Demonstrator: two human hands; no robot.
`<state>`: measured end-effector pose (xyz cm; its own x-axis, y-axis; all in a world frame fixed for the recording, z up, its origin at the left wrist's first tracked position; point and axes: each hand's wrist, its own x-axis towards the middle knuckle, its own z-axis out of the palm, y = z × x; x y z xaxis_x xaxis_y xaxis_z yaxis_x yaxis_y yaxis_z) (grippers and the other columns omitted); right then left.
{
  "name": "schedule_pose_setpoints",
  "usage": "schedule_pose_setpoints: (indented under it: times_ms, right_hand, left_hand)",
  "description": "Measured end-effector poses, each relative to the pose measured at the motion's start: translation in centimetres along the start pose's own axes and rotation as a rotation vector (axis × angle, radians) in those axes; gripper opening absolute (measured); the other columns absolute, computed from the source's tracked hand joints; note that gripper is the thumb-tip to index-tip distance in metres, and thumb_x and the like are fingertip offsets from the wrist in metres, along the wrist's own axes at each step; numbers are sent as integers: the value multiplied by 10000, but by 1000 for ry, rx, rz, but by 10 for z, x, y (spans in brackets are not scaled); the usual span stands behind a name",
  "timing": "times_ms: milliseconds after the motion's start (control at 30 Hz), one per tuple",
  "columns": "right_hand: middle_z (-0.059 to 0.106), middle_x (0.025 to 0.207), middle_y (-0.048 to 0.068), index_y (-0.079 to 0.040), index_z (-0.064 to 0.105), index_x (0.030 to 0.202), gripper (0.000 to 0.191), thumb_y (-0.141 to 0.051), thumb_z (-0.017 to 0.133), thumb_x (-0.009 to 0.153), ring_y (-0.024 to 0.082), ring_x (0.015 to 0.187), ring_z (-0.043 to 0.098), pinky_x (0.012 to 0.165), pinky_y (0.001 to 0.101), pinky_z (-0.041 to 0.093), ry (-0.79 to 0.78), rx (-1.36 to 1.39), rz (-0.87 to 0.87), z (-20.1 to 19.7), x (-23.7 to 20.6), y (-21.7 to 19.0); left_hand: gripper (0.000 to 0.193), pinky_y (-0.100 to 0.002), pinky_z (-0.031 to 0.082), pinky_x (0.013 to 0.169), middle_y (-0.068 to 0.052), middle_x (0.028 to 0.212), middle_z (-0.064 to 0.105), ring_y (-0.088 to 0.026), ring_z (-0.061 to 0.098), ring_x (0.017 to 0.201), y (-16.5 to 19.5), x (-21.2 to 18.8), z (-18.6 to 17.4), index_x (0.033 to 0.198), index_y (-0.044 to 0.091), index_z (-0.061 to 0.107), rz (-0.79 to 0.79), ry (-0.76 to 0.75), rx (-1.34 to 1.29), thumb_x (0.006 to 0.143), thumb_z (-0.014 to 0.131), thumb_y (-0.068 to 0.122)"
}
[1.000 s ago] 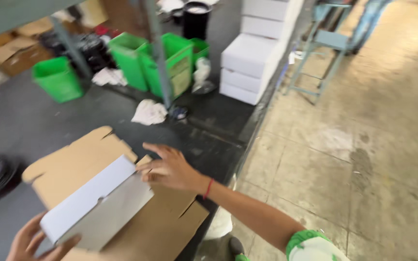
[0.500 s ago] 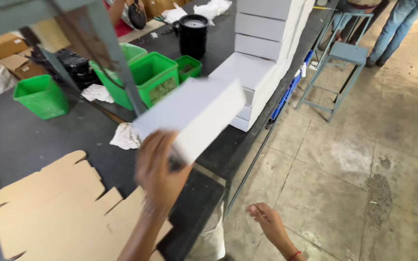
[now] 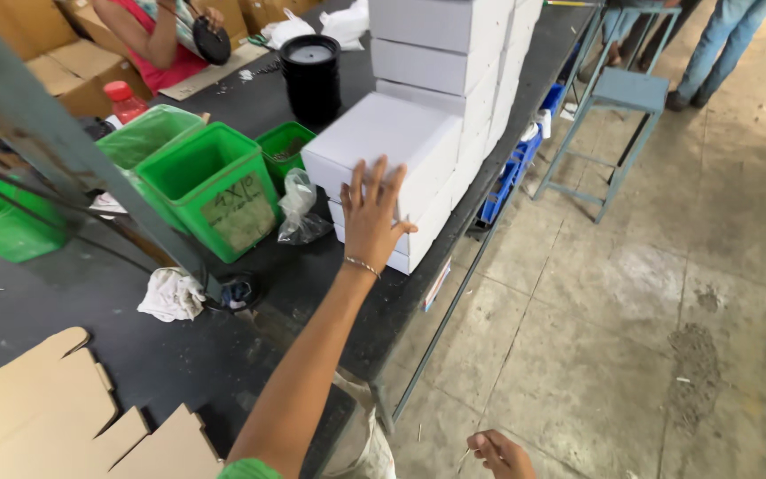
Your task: The person folds flat cardboard boxes into white rectangular boxes, places a plastic-wrapped black circular object inside each, closes the lids, and stacks the finished boxes on the table. The process repeats multiple times.
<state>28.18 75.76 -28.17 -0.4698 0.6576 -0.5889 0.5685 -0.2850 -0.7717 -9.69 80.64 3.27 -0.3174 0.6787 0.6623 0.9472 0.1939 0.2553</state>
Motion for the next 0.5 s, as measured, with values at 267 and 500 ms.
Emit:
schedule_pose_setpoints:
  times_ms: [267, 500]
  right_hand:
    - [818, 919, 23, -95, 794, 1046, 397, -428, 600, 950, 143, 885, 765, 816, 335, 603, -81, -82, -140, 8, 9, -10]
    - [806, 968, 6, -108, 789, 1102, 452, -483, 570, 979, 164, 964, 765, 897, 346, 590, -227, -170, 22, 21, 27, -27]
  left_hand:
    - [912, -687, 286, 1167, -43, 1612, 343, -366, 204, 1529, 3, 36, 16, 1502, 288, 442, -16, 29, 23, 717, 902, 352]
    - [966, -668, 287, 1175, -46, 1629, 315, -386, 200, 1538, -7, 41, 38, 1512, 289, 413, -3, 32, 4, 686, 909, 360]
